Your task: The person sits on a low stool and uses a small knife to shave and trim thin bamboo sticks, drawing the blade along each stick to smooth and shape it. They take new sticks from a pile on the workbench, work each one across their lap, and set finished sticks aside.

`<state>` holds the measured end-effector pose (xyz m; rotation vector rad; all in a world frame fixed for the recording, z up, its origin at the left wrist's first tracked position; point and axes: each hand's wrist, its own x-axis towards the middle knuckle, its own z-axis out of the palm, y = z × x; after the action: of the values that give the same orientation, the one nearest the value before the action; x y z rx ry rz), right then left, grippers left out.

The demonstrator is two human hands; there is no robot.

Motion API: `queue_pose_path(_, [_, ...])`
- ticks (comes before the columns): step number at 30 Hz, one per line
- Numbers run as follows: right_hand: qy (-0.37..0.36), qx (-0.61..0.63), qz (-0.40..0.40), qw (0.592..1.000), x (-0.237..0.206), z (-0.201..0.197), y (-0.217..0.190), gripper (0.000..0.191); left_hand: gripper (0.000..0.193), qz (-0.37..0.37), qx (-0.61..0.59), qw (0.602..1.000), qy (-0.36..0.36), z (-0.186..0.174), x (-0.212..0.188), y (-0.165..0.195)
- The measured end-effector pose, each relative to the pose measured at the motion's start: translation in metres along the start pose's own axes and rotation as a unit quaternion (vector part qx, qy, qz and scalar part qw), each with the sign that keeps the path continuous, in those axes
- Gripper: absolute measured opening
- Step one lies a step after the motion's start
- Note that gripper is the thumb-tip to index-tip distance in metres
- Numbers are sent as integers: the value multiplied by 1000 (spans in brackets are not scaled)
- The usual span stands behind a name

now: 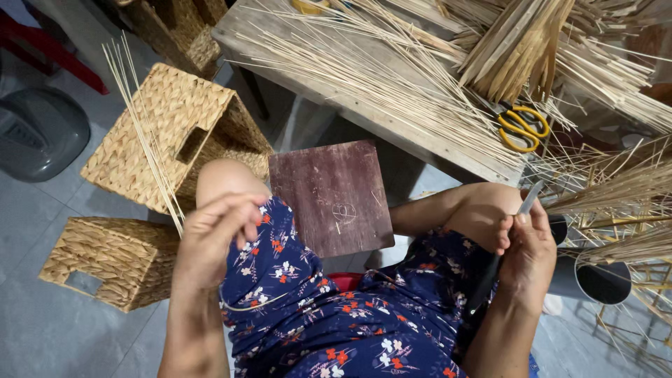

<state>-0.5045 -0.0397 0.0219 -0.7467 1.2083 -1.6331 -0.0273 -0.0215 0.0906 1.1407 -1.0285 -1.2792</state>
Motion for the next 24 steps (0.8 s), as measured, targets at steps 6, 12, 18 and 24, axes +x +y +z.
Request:
queue_pose_path(6, [-89, 10, 17, 996, -21, 30, -2, 36, 19, 160, -222, 958, 87, 23, 21, -1])
queue_pose_path(12, [-295, -10, 151, 943, -80, 86, -9, 36, 22, 182, -276, 931, 152, 61, 38, 0])
queue_pose_path(18, [-410, -62, 256, 873, -107, 127, -30, 45, 18, 230, -324, 911, 111, 77, 37, 7])
queue_pose_path(24, [-409, -19, 186, 893, -93, 153, -19, 63, 12, 102, -298, 946, 71, 118, 17, -26])
